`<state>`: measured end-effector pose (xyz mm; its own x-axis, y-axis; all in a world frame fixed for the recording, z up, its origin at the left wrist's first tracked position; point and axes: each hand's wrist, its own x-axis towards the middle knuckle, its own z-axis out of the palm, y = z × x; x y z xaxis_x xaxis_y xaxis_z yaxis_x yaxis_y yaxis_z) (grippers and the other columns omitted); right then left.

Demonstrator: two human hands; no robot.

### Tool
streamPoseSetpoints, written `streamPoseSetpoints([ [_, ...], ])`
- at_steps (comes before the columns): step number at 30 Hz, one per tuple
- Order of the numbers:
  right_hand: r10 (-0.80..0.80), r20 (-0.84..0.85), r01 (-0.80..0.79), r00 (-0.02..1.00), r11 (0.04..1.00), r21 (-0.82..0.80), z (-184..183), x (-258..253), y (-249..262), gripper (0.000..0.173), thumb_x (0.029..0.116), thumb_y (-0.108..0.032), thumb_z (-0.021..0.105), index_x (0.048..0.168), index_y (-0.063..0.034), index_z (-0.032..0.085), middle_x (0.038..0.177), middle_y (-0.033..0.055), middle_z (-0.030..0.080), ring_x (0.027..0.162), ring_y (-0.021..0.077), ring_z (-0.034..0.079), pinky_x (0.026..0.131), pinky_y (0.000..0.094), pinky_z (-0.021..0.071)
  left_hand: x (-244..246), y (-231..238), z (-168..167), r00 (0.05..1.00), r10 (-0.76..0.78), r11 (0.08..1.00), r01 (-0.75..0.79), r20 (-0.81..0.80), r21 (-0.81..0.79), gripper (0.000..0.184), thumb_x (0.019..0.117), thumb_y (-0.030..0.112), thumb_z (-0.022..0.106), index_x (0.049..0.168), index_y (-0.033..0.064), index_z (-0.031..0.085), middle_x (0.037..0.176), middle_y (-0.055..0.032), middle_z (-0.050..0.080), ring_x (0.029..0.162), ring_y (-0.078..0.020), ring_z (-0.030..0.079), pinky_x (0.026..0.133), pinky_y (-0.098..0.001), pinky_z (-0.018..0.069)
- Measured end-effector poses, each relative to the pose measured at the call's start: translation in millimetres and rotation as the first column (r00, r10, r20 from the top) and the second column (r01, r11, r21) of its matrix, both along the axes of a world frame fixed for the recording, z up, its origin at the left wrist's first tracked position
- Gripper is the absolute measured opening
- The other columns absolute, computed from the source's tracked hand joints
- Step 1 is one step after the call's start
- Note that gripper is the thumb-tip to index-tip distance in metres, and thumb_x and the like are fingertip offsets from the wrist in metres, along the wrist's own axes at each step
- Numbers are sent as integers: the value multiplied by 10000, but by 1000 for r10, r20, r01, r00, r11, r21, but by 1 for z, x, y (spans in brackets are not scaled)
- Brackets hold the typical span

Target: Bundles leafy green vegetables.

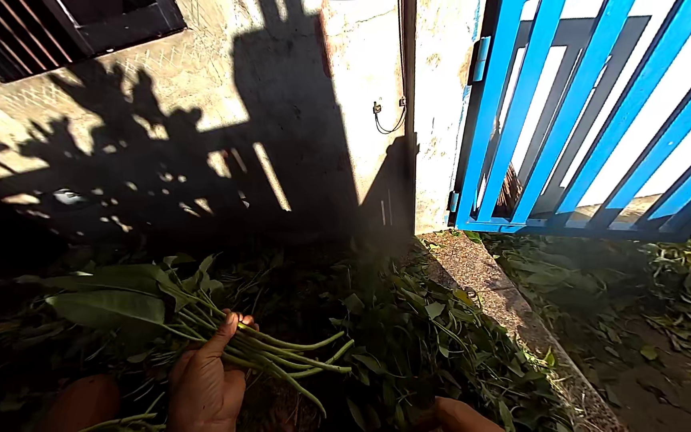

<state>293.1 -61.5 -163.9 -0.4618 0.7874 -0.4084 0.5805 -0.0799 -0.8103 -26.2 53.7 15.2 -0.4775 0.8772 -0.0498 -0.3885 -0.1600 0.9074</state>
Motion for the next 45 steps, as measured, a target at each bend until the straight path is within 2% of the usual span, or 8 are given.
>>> streamPoseSetpoints([
  [2, -312, 441, 357, 841, 934, -19, -22, 13, 15, 375, 909, -433, 708, 1050, -93, 779, 1112, 203, 733, 1092, 414, 682, 927, 676, 510, 4, -5, -2, 999, -13, 1000, 12, -32, -23, 136, 987, -47, 579, 1123, -55, 577, 848, -147, 699, 709, -227, 727, 671, -362, 649],
  [5, -765, 454, 731, 457, 614, 298, -69, 42, 47, 366, 959, -341, 655, 1179, -54, 714, 1261, 238, 643, 1138, 413, 655, 923, 609, 534, 12, -8, -6, 996, -66, 995, 61, -59, -75, 126, 989, -40, 586, 1112, -70, 585, 857, -167, 709, 720, -259, 735, 669, -392, 651],
  [9, -789, 377, 747, 485, 599, 291, -112, 71, 69, 340, 1015, -326, 594, 1269, -140, 723, 1379, 203, 596, 1293, 402, 558, 1044, 574, 480, 24, -14, -7, 988, -143, 980, 135, -51, -146, 175, 988, -53, 584, 1160, -83, 566, 908, -206, 728, 757, -297, 752, 683, -416, 653],
  [14, -821, -424, 920, 382, 295, 259, -58, 47, 59, 220, 994, -218, 640, 1027, -48, 775, 968, 70, 739, 910, 165, 695, 847, 361, 565, 36, -19, -11, 972, -233, 958, 225, -19, -179, 185, 964, -98, 588, 1147, -92, 565, 880, -229, 716, 745, -330, 745, 684, -446, 652],
  [17, -643, -728, 932, 238, 362, -15, -25, 28, 46, 228, 1019, -130, 606, 1128, 23, 734, 952, 122, 769, 860, 203, 739, 783, 338, 619, 43, -22, -15, 957, -291, 936, 285, 2, -205, 215, 954, -112, 588, 1169, -95, 585, 882, -227, 721, 752, -322, 744, 690, -447, 650],
  [22, -458, -787, 884, 414, 410, 227, 9, -8, 34, 228, 978, -32, 640, 1179, 20, 735, 1089, 113, 764, 991, 190, 737, 922, 341, 609, 58, -33, -23, 917, -393, 892, 397, 65, -216, 198, 961, -94, 593, 1158, -104, 604, 889, -245, 721, 779, -343, 741, 721, -465, 644],
  [29, -452, -417, 524, 789, 140, 840, 37, -81, 27, 188, 971, -220, 686, 1124, -232, 795, 1005, -15, 756, 1032, 167, 690, 988, 449, 519, 69, -45, -30, 841, -537, 822, 538, 63, -187, 229, 914, -119, 652, 1141, -104, 622, 977, -257, 732, 837, -349, 750, 752, -471, 646],
  [45, -547, -16, 211, 837, 297, 931, 66, -114, 12, 256, 1013, -283, 535, 851, -123, 649, 748, 29, 648, 764, 215, 647, 790, 419, 497, 57, -44, -28, 821, -569, 822, 565, -50, -72, 195, 862, -157, 672, 1052, -128, 642, 899, -257, 726, 767, -313, 739, 737, -434, 642],
])
